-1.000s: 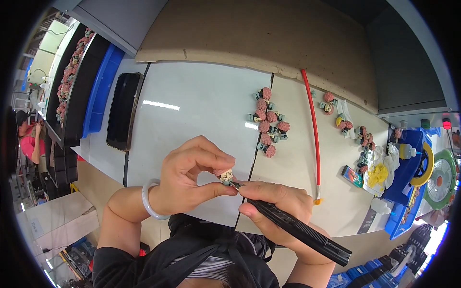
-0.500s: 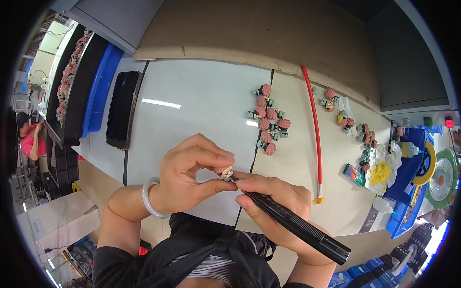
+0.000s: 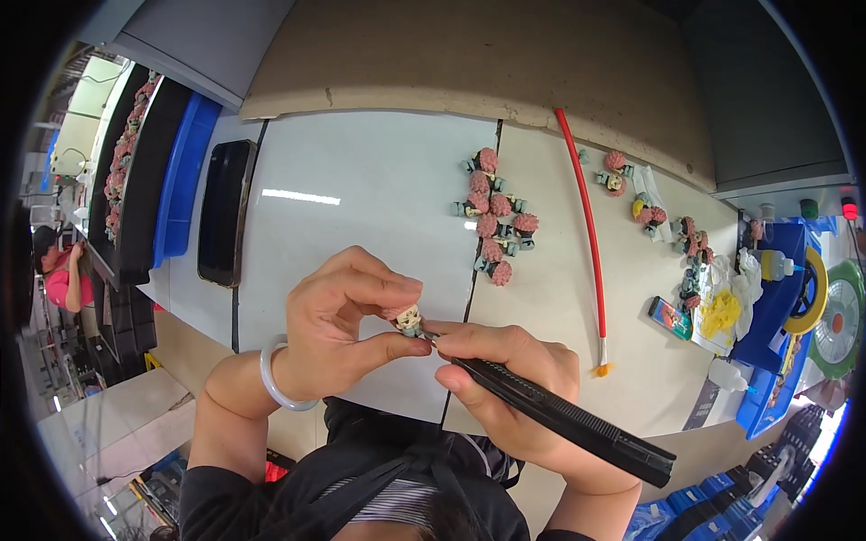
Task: The person is using a small brush to apply paint or glue to tiny toy figurines on a factory assembly line.
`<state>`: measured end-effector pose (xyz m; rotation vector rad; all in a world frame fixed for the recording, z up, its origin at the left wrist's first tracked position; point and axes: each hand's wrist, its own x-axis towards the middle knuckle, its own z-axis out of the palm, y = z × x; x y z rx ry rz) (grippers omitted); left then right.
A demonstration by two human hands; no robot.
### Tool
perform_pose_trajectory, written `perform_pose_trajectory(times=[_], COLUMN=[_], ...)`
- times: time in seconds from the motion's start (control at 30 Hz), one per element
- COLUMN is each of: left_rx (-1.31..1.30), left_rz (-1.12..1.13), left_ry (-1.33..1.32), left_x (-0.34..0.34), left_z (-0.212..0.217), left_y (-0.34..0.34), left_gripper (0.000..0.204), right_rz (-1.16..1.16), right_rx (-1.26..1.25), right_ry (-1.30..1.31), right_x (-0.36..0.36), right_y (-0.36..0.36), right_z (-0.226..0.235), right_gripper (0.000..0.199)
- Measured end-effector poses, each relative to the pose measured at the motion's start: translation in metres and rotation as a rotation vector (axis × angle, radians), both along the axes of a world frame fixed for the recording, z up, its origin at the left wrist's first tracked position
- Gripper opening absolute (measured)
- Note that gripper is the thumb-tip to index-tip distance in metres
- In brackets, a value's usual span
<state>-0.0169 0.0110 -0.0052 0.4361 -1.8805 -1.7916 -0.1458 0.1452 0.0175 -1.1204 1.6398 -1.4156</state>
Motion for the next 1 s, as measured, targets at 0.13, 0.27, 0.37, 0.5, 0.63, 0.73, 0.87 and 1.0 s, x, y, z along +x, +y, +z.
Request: perform_pose_trajectory(times=[0.13,0.27,0.37,0.5,0.63,0.73,0.87,1.0], left_rx=[-0.013,-0.044,-0.060,-0.062,-0.090,-0.101,-0.094,-0.094], left_rz=[-0.004,-0.001,0.003,0.008,0.011,0.007,0.000,-0.003], left_ry=[-0.011,0.006,-0.001,-0.009,0.006,0.012,0.009,0.012], left_x=[0.0005,0.0007,0.0009,0.0003,-0.0002,-0.0002,0.0004,0.0001], left_z=[-0.0003,-0.0009,0.0004,0.0003,0.0008,0.0002,0.0014,0.0008], left_y=[0.0000,0.0003,0.0001,-0.0004,-0.0006,-0.0013,-0.0006,-0.0005], left_gripper=[0.040,0.039,0.038,0.037,0.037,0.037,0.036,0.036], right_rz=[0.026,0.015,0.012,0.004,0.016,0.011,0.007,0.001], right_rx=[0.024,0.042,0.027,0.016,0.001,-0.011,-0.017,0.004], right_ry=[0.001,-0.002,0.006,-0.018,0.011,0.018,0.012,-0.003], right_x=[-0.0003,0.0014,0.0019,0.0021,0.0012,0.0012,0.0017,0.0019], right_y=[0.0006,0.0000,-0.0004,-0.0017,-0.0021,-0.0027,-0.0018,-0.0020], right_z=[0.0004,0.0036,0.0037,0.0027,0.0026,0.0019,0.0012,0.0027], right_gripper=[0.034,0.035,0.037,0.038,0.038,0.038,0.039,0.038])
